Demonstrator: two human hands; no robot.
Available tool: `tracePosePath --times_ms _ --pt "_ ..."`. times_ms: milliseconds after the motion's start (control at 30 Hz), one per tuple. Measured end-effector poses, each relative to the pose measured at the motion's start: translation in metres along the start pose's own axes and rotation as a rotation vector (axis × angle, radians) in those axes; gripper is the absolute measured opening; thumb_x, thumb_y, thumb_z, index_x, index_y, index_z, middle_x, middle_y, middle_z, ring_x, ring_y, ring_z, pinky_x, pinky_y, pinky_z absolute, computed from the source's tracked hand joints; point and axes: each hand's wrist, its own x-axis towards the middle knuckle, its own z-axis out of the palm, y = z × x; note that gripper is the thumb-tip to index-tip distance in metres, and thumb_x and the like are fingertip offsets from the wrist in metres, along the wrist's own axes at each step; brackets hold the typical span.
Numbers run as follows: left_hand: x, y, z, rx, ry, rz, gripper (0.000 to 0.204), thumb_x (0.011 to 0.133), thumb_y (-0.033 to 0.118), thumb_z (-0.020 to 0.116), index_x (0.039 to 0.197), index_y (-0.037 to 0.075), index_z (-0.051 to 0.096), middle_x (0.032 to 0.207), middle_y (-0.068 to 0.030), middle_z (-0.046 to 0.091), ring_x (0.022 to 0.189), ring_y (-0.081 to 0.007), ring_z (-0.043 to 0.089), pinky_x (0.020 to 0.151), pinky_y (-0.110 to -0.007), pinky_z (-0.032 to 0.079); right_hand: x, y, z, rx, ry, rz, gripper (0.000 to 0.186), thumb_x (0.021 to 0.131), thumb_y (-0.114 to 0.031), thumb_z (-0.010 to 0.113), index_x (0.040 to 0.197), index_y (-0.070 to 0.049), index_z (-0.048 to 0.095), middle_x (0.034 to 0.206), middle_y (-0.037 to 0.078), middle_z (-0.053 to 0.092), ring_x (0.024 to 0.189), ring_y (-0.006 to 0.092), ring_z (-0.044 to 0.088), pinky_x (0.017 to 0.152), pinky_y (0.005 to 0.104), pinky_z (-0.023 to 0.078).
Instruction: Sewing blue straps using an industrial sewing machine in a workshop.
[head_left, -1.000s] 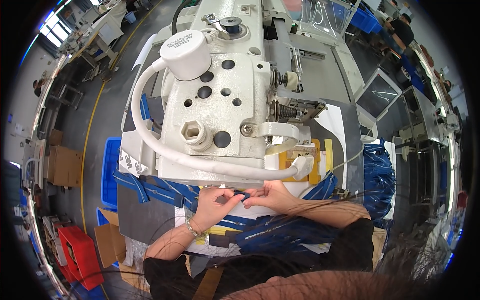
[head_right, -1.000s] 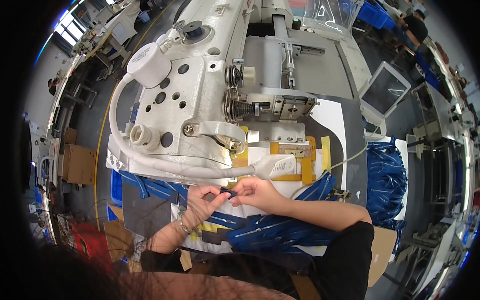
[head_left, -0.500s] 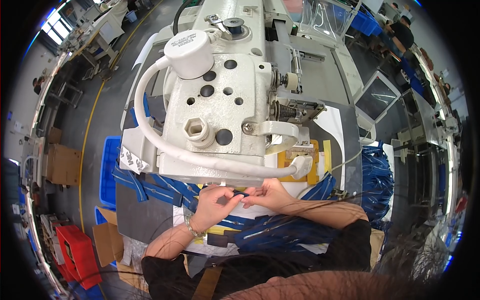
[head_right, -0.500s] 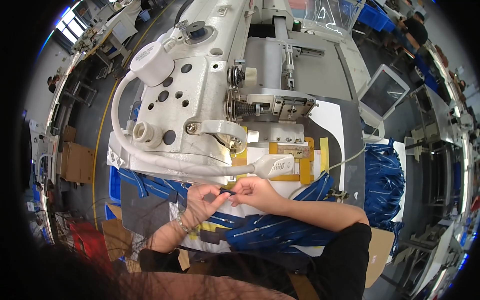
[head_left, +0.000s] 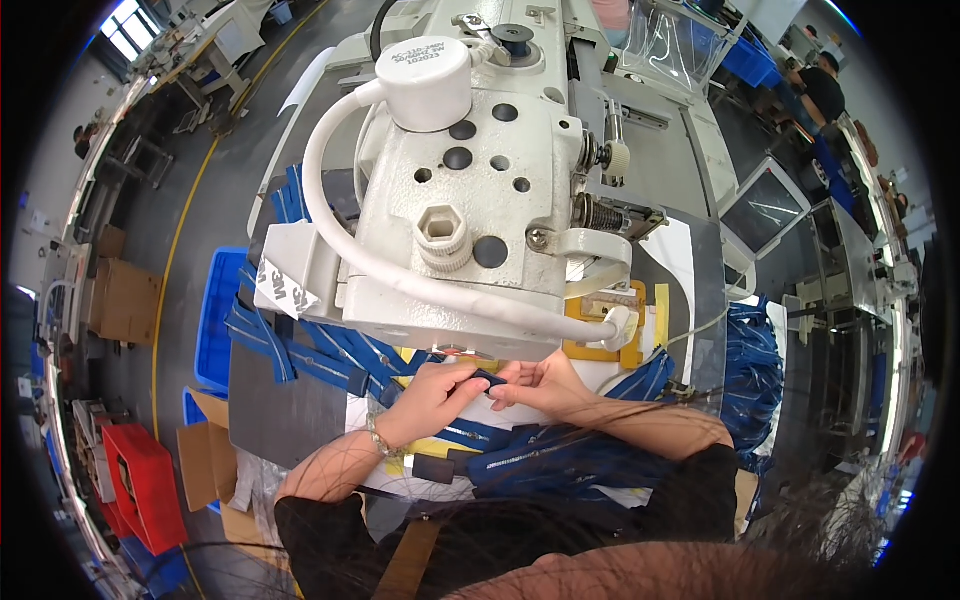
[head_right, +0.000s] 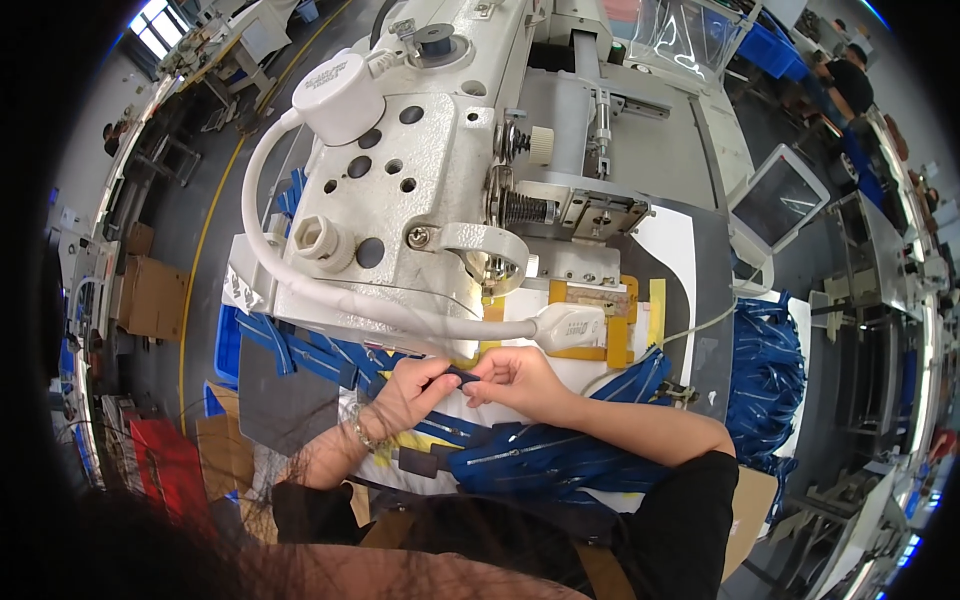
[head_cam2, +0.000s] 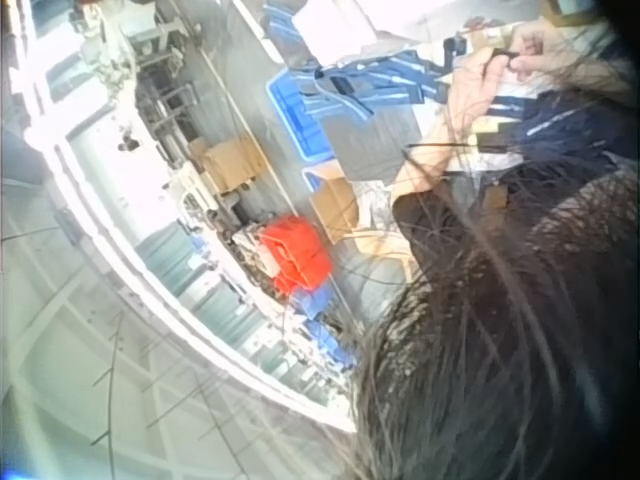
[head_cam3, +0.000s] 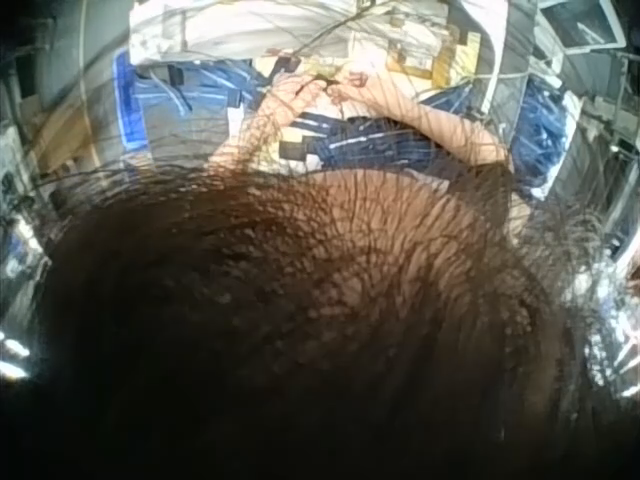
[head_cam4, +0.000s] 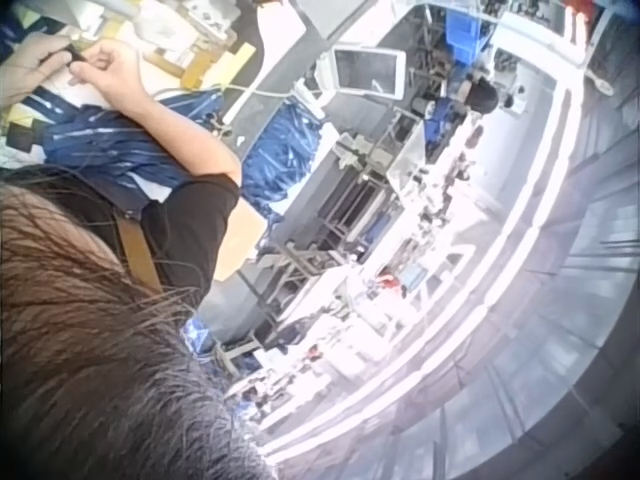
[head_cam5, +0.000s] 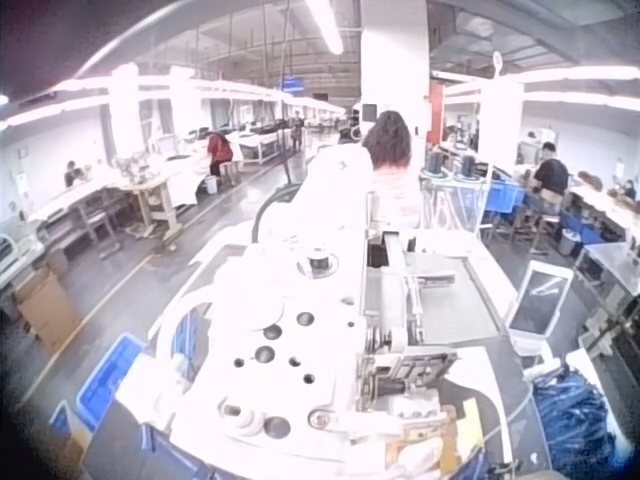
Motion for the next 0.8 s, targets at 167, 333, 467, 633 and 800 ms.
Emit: tracePosePath --times_ms 167,333,467,633,800 --pt "0.0001 -0.002 0.0027 -0.02 0.048 0.006 0.025 0.086 0.016 0.057 0.068 0.001 0.048 0.052 -0.0126 0.041 0.043 -0.0235 0.04 0.044 -0.032 0.032 0.0006 -0.0009 0.0015 -0.02 0.015 0.017 0.006 0.082 0.0 0.062 0.086 0.003 0.058 0.081 0.008 0.065 0.075 0.012 0.064 0.069 0.0234 0.052" --pt "-0.0004 -0.0039 0.0033 0.03 0.065 0.041 0.026 0.084 0.016 0.059 0.067 0.002 0.048 0.051 -0.0126 0.04 0.042 -0.0238 0.04 0.043 -0.032 0.032 0.0009 0.0 0.0009 -0.018 0.013 0.015 0.006 0.082 0.0 0.062 0.086 0.003 0.058 0.082 0.008 0.064 0.076 0.0125 0.064 0.07 0.0238 0.052" --pt "-0.0005 -0.0048 0.0033 0.078 0.072 0.082 0.027 0.083 0.014 0.06 0.063 0.002 0.048 0.052 -0.0129 0.042 0.044 -0.0258 0.042 0.044 -0.033 0.033 0.0014 0.0021 -0.0002 -0.03 -0.012 0.026 0.007 0.082 0.0 0.062 0.087 0.003 0.058 0.083 0.007 0.064 0.078 0.0131 0.064 0.072 0.0245 0.053" --pt "0.0019 -0.0041 0.0023 0.132 0.073 0.129 0.028 0.084 0.015 0.059 0.061 0.002 0.048 0.052 -0.0115 0.044 0.045 -0.0265 0.044 0.045 -0.034 0.034 0.0032 0.0014 0.0003 -0.063 -0.023 0.034 0.008 0.082 0.0 0.061 0.088 0.004 0.057 0.084 0.007 0.063 0.079 0.0135 0.064 0.073 0.025 0.053" --pt "0.0009 -0.0019 0.0027 0.19 -0.015 0.081 0.029 0.085 0.018 0.057 0.061 0.003 0.049 0.053 -0.0109 0.047 0.046 -0.027 0.046 0.046 -0.035 0.034 0.0 -0.0024 0.0032 -0.357 -0.048 -0.061 0.008 0.083 -0.003 0.061 0.08 0.002 0.055 0.072 0.005 0.062 0.069 0.0095 0.062 0.061 0.0221 0.049"
